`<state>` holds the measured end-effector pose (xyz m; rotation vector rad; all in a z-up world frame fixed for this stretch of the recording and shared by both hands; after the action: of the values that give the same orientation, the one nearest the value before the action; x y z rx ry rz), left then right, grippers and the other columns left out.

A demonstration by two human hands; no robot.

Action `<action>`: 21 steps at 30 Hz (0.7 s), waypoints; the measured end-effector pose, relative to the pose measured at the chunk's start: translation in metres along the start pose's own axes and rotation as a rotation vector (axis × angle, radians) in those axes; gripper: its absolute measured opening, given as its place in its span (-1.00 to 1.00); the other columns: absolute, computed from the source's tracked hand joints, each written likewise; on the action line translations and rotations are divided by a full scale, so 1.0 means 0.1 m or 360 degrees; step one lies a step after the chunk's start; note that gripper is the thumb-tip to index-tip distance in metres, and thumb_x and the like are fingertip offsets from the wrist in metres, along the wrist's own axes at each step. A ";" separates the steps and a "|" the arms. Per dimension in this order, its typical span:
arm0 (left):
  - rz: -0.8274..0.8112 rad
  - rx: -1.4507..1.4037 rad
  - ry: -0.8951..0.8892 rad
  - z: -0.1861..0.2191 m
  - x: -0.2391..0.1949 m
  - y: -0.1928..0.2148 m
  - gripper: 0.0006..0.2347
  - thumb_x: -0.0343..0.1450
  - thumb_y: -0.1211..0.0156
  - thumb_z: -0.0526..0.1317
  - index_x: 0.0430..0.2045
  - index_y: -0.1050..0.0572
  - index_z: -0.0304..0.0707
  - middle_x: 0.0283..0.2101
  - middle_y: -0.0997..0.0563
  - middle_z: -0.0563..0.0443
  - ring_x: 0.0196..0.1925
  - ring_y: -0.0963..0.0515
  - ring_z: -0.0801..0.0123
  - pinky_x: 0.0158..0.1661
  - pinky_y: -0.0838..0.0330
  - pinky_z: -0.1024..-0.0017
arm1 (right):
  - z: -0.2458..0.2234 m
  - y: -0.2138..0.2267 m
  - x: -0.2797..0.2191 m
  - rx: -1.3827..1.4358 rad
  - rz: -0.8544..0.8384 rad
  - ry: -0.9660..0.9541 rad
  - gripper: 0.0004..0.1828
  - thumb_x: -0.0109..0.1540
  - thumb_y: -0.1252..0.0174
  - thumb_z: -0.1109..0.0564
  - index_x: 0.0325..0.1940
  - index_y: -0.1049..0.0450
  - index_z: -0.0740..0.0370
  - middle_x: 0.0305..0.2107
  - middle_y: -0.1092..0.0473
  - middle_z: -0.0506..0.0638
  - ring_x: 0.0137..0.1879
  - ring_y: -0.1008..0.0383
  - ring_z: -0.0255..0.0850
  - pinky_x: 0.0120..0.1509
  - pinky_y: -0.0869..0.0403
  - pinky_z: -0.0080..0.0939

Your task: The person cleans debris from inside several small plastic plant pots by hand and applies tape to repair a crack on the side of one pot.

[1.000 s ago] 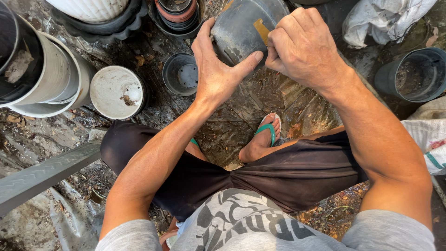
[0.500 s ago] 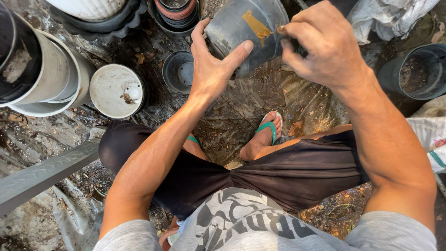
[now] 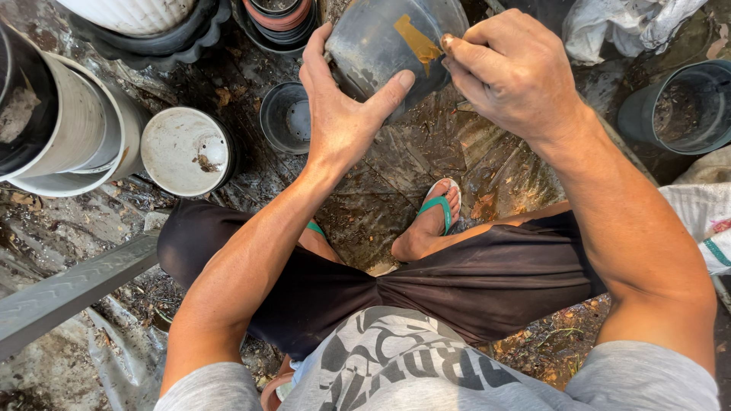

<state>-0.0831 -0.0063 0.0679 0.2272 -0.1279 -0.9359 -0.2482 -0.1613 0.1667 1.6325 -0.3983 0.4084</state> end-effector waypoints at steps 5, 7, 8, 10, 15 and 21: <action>-0.0011 0.0034 0.0010 -0.04 0.01 0.00 -0.03 0.38 -0.50 0.16 0.45 0.12 -0.34 0.34 -0.07 -0.37 0.47 -0.17 -0.15 0.39 -0.28 -0.03 | -0.02 -0.02 0.01 -0.0047 -0.0032 0.0027 -0.81 0.24 -0.41 0.37 -0.11 -0.55 0.32 -0.28 -0.45 -0.02 -0.17 -0.48 -0.16 -0.04 -0.45 -0.17; -0.0011 0.0043 0.0014 -0.05 0.00 0.00 -0.03 0.37 -0.50 0.16 0.45 0.11 -0.33 0.34 -0.08 -0.37 0.47 -0.17 -0.15 0.39 -0.27 -0.04 | -0.02 -0.03 0.02 -0.0056 -0.0054 0.0042 -0.81 0.23 -0.41 0.36 -0.14 -0.54 0.33 -0.29 -0.45 -0.02 -0.18 -0.48 -0.16 -0.06 -0.44 -0.16; -0.0012 0.0053 0.0009 -0.05 0.00 0.00 -0.03 0.37 -0.51 0.16 0.45 0.11 -0.33 0.34 -0.08 -0.37 0.47 -0.16 -0.16 0.39 -0.27 -0.04 | -0.02 -0.02 0.03 -0.0057 -0.0053 0.0055 -0.81 0.22 -0.40 0.35 -0.14 -0.53 0.34 -0.29 -0.44 -0.01 -0.18 -0.48 -0.16 -0.06 -0.43 -0.17; 0.0000 0.0066 0.0004 -0.05 0.00 0.01 -0.03 0.37 -0.52 0.15 0.45 0.10 -0.33 0.34 -0.09 -0.36 0.47 -0.16 -0.15 0.39 -0.26 -0.05 | -0.03 -0.03 0.04 -0.0063 -0.0055 0.0063 -0.81 0.21 -0.40 0.35 -0.15 -0.52 0.34 -0.28 -0.44 -0.01 -0.16 -0.49 -0.15 -0.04 -0.44 -0.16; 0.0054 0.0095 -0.0078 -0.02 -0.03 -0.01 -0.02 0.35 -0.54 0.14 0.44 0.11 -0.36 0.30 -0.09 -0.33 0.45 -0.17 -0.11 0.39 -0.28 -0.03 | -0.04 -0.11 -0.04 0.0059 -0.0025 -0.0174 -0.82 0.21 -0.38 0.37 -0.22 -0.49 0.36 -0.32 -0.42 0.03 -0.14 -0.49 -0.10 -0.03 -0.49 -0.16; 0.0172 0.0228 -0.0220 0.01 -0.08 -0.05 0.01 0.36 -0.60 0.11 0.43 0.16 -0.35 0.34 0.00 -0.30 0.50 -0.02 -0.10 0.44 -0.20 -0.03 | -0.02 -0.35 -0.19 0.0541 0.0042 -0.0781 -0.90 0.29 -0.31 0.39 -0.22 -0.49 0.39 -0.31 -0.44 0.00 -0.19 -0.54 -0.31 -0.11 -0.53 -0.34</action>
<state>-0.0917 -0.0027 0.0676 0.2852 -0.3323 -0.8354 -0.2482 -0.1557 0.1273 2.0627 -0.7493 0.0883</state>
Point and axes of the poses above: each hand's wrist, its own x-axis towards the middle knuckle, its own y-axis out of the back of the hand, z = x × y, the point moved 2 cm from there along x, towards the middle knuckle
